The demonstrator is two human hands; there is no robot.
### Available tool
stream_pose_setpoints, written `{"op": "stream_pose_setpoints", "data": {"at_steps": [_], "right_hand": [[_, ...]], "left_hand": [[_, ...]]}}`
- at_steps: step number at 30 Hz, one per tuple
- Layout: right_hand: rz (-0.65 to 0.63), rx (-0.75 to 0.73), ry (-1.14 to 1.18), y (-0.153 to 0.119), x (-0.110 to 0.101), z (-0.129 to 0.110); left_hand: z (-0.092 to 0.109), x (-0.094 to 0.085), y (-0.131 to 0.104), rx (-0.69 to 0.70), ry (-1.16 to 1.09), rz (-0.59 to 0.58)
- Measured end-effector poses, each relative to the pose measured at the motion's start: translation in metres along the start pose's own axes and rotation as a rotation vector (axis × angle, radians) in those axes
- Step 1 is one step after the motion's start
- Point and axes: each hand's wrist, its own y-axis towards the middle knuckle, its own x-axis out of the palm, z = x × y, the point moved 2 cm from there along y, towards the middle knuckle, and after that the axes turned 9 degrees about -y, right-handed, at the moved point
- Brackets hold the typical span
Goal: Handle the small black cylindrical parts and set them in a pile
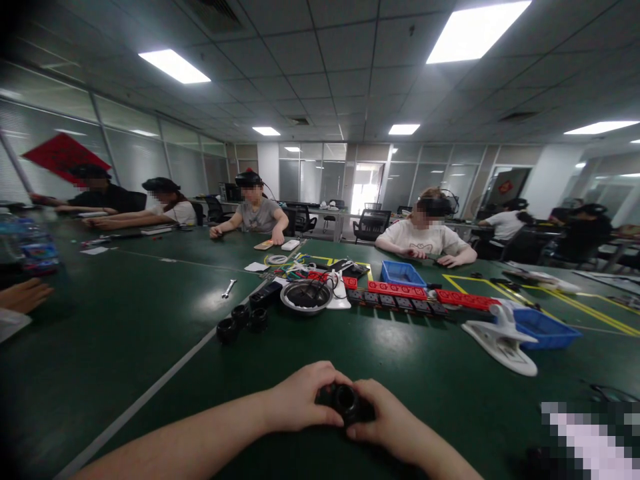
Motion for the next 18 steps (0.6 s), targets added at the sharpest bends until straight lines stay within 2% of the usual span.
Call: {"op": "stream_pose_setpoints", "data": {"at_steps": [3,7,11,14,18], "right_hand": [[0.077,0.059,-0.079,0.003,0.005,0.004],[0.223,0.105,-0.328,0.006,0.017,-0.001],[0.315,0.082,-0.440,0.004,0.020,-0.008],[0.254,-0.006,-0.304,0.003,0.014,-0.005],[0.056,-0.119,-0.076,0.002,0.000,0.001]], "left_hand": [[0.000,0.004,0.000,-0.034,-0.006,0.031],[0.002,0.010,0.000,-0.147,0.042,0.133],[0.003,0.012,0.000,-0.183,0.083,0.198],[0.003,0.009,0.000,-0.142,0.080,0.151],[0.001,0.003,0.000,-0.041,0.052,0.047]]}}
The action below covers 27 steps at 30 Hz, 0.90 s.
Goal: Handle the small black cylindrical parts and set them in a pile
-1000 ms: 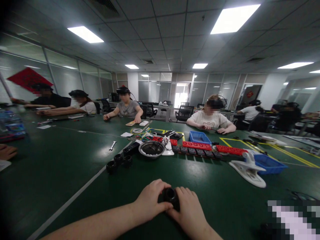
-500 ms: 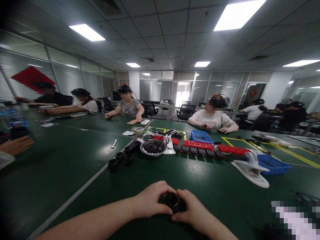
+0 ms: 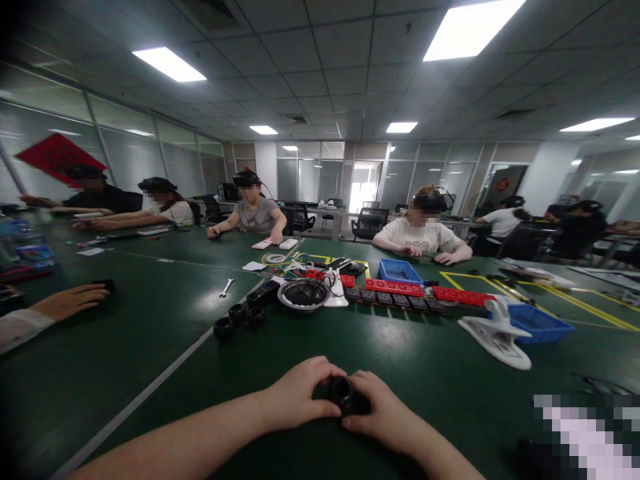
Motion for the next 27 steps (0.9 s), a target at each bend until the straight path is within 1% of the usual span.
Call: {"op": "stream_pose_setpoints", "data": {"at_steps": [2,4,8,13,15,17,19,23,27], "right_hand": [[-0.053,-0.006,0.057,-0.001,-0.005,0.001],[-0.048,0.034,0.051,-0.001,-0.006,0.002],[0.034,0.136,-0.041,0.001,0.003,0.003],[0.164,0.193,-0.253,0.003,0.016,-0.003],[0.205,0.211,-0.342,0.002,0.018,-0.007],[0.221,0.212,-0.385,0.002,0.019,-0.011],[0.222,0.197,-0.374,0.002,0.018,-0.013],[0.191,0.133,-0.270,0.001,0.014,-0.010],[0.066,0.051,-0.157,-0.001,0.004,-0.003]], "left_hand": [[-0.001,-0.002,0.000,0.033,-0.010,-0.028],[-0.001,-0.002,0.000,0.043,-0.018,-0.036],[0.000,0.003,-0.001,-0.014,-0.023,-0.001],[0.003,0.008,-0.003,-0.160,0.022,0.145],[0.004,0.010,-0.003,-0.173,0.029,0.173],[0.004,0.010,-0.002,-0.167,0.026,0.174],[0.003,0.009,-0.001,-0.157,0.019,0.166],[0.002,0.006,-0.001,-0.122,0.006,0.132],[0.001,0.002,-0.001,-0.007,0.006,0.019]]}}
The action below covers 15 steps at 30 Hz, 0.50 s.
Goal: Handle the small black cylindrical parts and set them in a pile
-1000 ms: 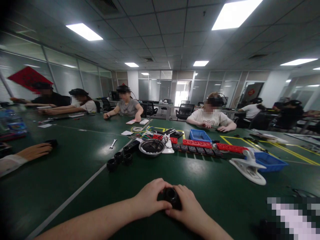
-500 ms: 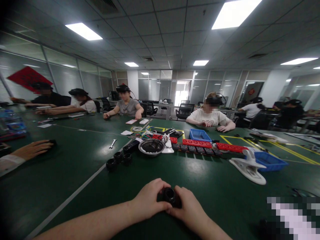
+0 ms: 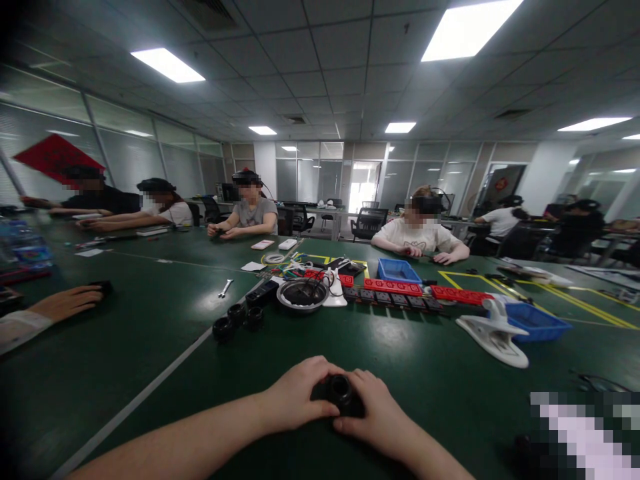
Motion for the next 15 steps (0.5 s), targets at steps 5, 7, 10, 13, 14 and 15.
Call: {"op": "stream_pose_setpoints", "data": {"at_steps": [5,7,10,13,14,15], "right_hand": [[-0.091,-0.014,0.092,0.000,-0.008,0.005],[-0.069,0.034,0.053,0.001,-0.005,0.004],[0.016,0.121,-0.072,0.002,0.004,-0.001],[0.084,0.168,-0.212,0.001,0.010,-0.006],[0.100,0.168,-0.240,0.001,0.011,-0.007],[0.111,0.157,-0.250,0.001,0.011,-0.008]], "left_hand": [[-0.003,-0.004,0.002,0.087,-0.005,-0.092],[-0.003,-0.004,0.002,0.084,-0.002,-0.081],[-0.002,0.000,0.001,0.018,0.016,-0.005],[0.000,0.005,0.000,-0.073,0.055,0.089],[0.001,0.006,-0.001,-0.084,0.067,0.105],[0.001,0.006,-0.001,-0.083,0.076,0.108]]}}
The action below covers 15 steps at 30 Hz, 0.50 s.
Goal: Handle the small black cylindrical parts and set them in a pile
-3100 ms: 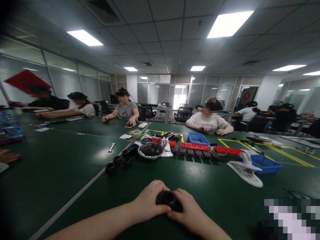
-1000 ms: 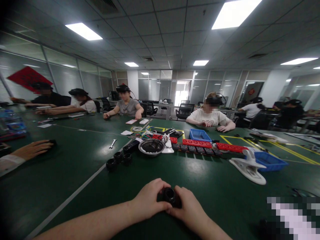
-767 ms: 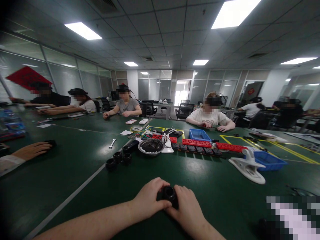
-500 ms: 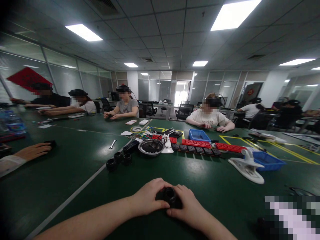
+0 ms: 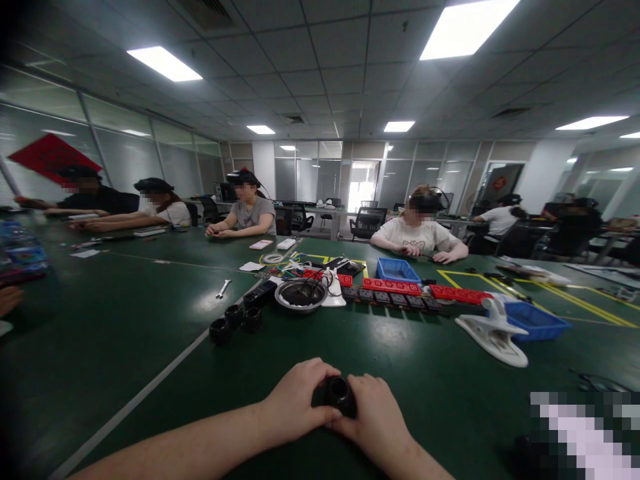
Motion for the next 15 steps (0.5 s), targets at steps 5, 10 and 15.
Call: {"op": "stream_pose_setpoints", "data": {"at_steps": [5,10,15], "right_hand": [[-0.056,-0.126,0.190,0.002,-0.008,0.006],[-0.210,-0.210,0.404,0.005,-0.013,0.018],[-0.150,-0.053,0.318,0.006,-0.002,0.017]], "left_hand": [[-0.002,-0.006,0.002,0.100,-0.031,-0.104],[-0.006,-0.009,0.004,0.166,-0.079,-0.157],[-0.001,-0.005,0.001,0.078,-0.047,-0.090]]}}
